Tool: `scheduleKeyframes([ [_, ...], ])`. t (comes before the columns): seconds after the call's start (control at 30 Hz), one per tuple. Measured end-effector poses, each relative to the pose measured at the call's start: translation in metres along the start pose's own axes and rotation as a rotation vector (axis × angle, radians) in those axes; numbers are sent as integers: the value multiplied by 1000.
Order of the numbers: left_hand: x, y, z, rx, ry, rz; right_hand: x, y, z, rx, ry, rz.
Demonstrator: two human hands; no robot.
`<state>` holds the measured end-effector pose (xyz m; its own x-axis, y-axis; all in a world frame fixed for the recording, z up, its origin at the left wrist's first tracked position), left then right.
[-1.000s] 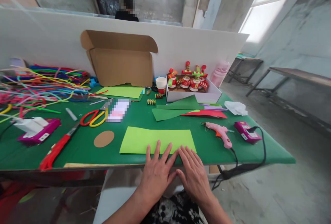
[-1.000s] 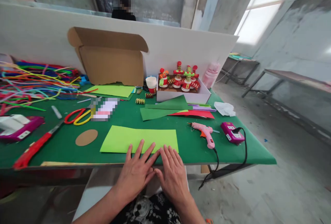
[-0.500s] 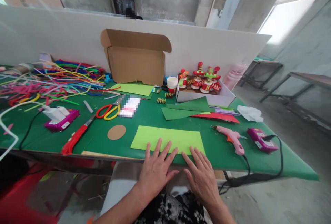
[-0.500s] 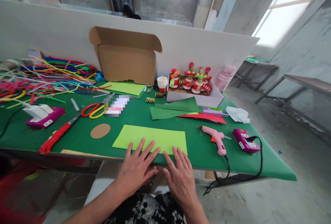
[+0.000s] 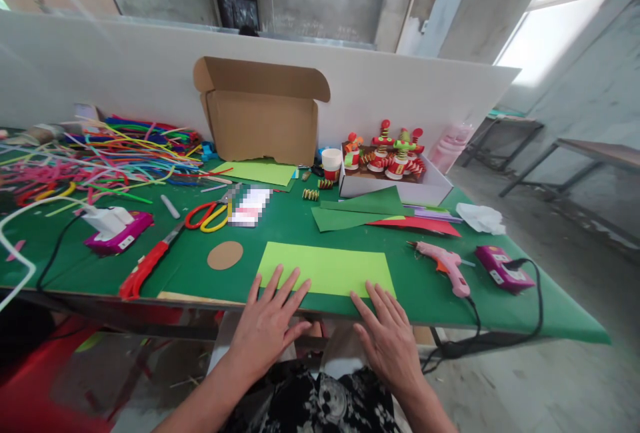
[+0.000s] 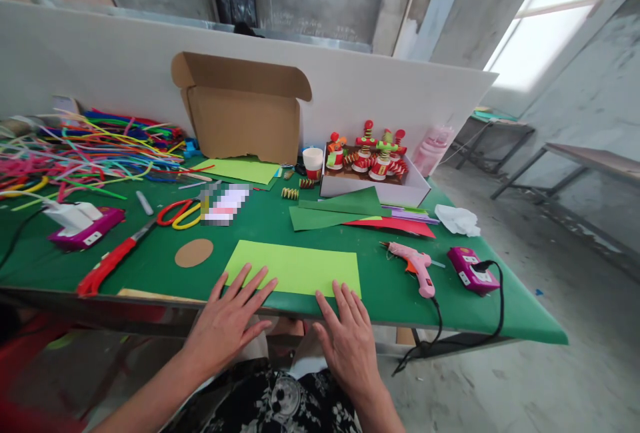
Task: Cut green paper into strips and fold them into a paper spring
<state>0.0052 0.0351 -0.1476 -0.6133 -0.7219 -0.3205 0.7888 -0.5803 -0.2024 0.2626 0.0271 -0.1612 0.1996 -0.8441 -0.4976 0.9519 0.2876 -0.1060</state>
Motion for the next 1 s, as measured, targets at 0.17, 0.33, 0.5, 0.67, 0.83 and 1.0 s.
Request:
scheduleKeyframes([
  [0.17, 18, -23, -2, -26, 54, -42, -1, 0, 0, 19, 18, 15],
  [0.33, 38, -42, 0, -58, 70, -38, -1, 0, 0, 15, 16, 19],
  [0.5, 51, -54, 2, -41, 74, -33, -2, 1, 3, 8, -7, -5],
  [0.67, 52, -59, 0, -47, 108, -72, -27, -44, 16, -69, -136, -40],
  [0.83, 59, -66, -10, -41, 182, -143, -62, -132, 12, -290, -274, 248],
  [1.0, 63, -66, -12, 60, 230, -111, -71, -154, -9, -258, -305, 226],
])
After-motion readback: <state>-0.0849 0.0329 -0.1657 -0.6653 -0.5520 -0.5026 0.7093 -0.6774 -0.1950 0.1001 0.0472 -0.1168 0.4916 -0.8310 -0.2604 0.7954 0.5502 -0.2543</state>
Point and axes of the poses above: each hand's wrist, its own x-axis away from the middle knuckle, its own z-axis out of the back of the hand, y = z × x, the point moved 1 cm from there along -x, towards the middle knuckle, and after that the axes turned 13 degrees about -z, right-handed, at the moved point
